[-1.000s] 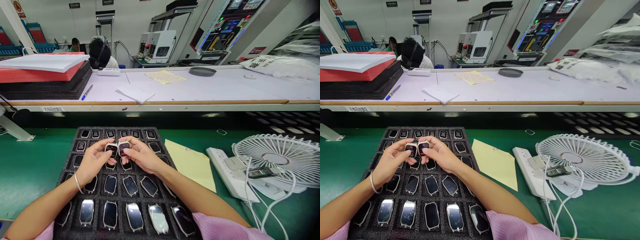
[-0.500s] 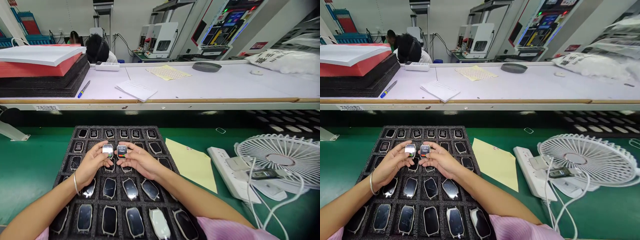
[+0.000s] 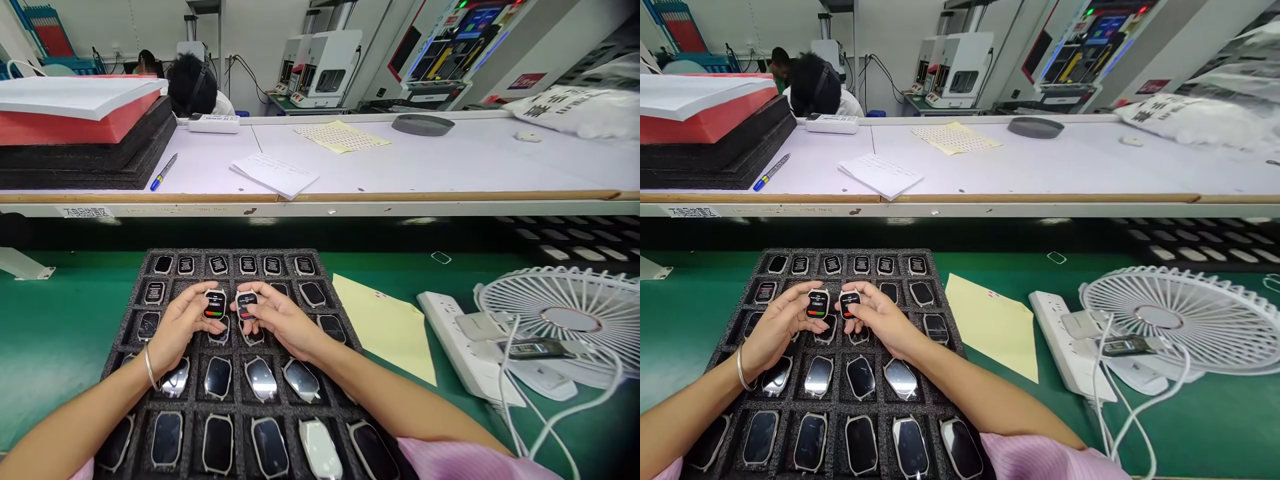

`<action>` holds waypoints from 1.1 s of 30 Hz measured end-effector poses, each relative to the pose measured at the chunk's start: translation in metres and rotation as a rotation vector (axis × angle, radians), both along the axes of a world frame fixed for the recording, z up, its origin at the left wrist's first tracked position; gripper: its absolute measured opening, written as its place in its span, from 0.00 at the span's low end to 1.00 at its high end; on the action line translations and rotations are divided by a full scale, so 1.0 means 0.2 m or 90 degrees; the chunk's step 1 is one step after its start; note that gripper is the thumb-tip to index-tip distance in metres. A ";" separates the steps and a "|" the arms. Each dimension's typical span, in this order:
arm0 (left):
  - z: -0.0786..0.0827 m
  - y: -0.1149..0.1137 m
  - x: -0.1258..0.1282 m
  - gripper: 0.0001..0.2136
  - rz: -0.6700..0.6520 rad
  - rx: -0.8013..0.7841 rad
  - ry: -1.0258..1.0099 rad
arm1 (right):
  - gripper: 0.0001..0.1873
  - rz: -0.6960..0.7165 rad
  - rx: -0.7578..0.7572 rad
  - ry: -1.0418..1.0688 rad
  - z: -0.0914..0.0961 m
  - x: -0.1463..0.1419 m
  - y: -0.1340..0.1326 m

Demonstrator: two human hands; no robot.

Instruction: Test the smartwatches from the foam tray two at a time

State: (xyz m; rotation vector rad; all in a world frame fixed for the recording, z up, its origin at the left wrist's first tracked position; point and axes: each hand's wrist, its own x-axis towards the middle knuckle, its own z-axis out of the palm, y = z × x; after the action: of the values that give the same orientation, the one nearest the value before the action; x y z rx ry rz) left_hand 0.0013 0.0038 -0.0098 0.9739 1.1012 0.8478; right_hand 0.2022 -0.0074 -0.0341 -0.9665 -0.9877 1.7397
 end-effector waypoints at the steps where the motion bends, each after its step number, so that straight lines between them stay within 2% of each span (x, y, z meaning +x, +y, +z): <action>1: 0.00 0.00 0.00 0.23 -0.004 0.000 0.003 | 0.16 0.002 0.004 -0.001 0.00 0.00 0.00; 11: -0.02 0.00 0.00 0.22 -0.029 0.020 0.026 | 0.17 0.000 0.018 -0.032 -0.02 0.01 0.01; 16: -0.04 0.00 0.01 0.16 -0.059 0.099 0.076 | 0.15 0.004 0.016 -0.027 -0.03 0.01 0.01; 18: -0.04 0.01 0.01 0.17 -0.087 0.113 0.077 | 0.14 0.009 0.007 0.007 -0.02 0.01 0.00; 20: -0.03 0.01 0.00 0.24 -0.107 0.119 0.052 | 0.17 0.024 -0.003 0.042 -0.02 0.00 0.00; 22: 0.00 0.03 -0.03 0.30 -0.102 0.140 0.026 | 0.25 0.046 0.005 0.048 -0.01 -0.01 0.01; 24: 0.03 0.06 -0.08 0.31 -0.089 0.166 0.026 | 0.33 0.083 0.032 0.023 -0.01 -0.02 0.02; 26: 0.04 0.10 -0.15 0.29 -0.101 0.181 0.058 | 0.37 0.132 0.062 -0.019 -0.02 -0.03 0.05; 28: 0.03 0.16 -0.22 0.26 -0.128 0.214 0.141 | 0.34 0.184 0.107 -0.097 -0.02 -0.05 0.10; 30: 0.00 0.21 -0.29 0.22 -0.151 0.311 0.298 | 0.29 0.201 0.221 -0.246 -0.01 -0.08 0.14; 33: -0.06 0.28 -0.36 0.17 -0.197 0.487 0.533 | 0.24 0.147 0.441 -0.562 0.02 -0.14 0.20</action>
State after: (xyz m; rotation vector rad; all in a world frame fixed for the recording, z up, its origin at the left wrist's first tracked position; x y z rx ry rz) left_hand -0.0715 0.0607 -0.0214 2.2132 1.2695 0.6003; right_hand 0.1746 0.0334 -0.0300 -1.1710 -2.1502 0.9349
